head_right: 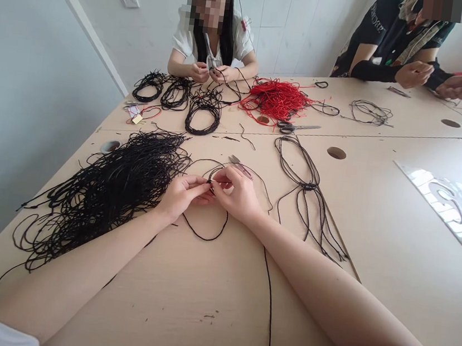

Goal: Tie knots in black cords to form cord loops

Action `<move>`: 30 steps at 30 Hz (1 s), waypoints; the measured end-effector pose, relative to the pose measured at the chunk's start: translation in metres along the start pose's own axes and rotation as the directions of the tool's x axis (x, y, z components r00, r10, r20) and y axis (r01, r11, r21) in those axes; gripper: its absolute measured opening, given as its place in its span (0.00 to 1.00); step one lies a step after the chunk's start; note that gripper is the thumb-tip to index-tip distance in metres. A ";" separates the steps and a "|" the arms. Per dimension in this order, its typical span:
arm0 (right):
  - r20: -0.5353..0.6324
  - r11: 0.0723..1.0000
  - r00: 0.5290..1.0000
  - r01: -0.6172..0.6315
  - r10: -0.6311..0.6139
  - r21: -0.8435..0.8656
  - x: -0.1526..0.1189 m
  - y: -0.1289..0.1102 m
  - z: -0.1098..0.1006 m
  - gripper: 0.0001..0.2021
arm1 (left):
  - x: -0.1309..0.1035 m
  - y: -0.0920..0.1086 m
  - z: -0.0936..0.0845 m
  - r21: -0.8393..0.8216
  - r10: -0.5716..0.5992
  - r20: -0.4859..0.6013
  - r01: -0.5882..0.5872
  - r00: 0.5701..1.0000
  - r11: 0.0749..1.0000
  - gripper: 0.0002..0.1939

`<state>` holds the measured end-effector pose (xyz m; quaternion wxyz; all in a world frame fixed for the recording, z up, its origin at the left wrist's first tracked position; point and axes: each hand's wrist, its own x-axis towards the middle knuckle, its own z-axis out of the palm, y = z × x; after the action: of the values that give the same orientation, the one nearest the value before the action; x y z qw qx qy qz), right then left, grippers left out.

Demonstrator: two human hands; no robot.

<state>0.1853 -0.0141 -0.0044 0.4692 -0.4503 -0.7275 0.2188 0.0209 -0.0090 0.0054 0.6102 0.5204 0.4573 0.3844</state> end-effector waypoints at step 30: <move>0.068 0.969 0.988 -0.152 0.142 0.194 0.000 0.001 0.001 0.10 | 0.004 -0.006 -0.002 0.015 0.122 0.007 -0.122 0.992 0.992 0.13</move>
<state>0.1846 -0.0131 -0.0054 0.4747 -0.4479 -0.6789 0.3364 0.0198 -0.0059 -0.0013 0.5828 0.5532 0.4257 0.4161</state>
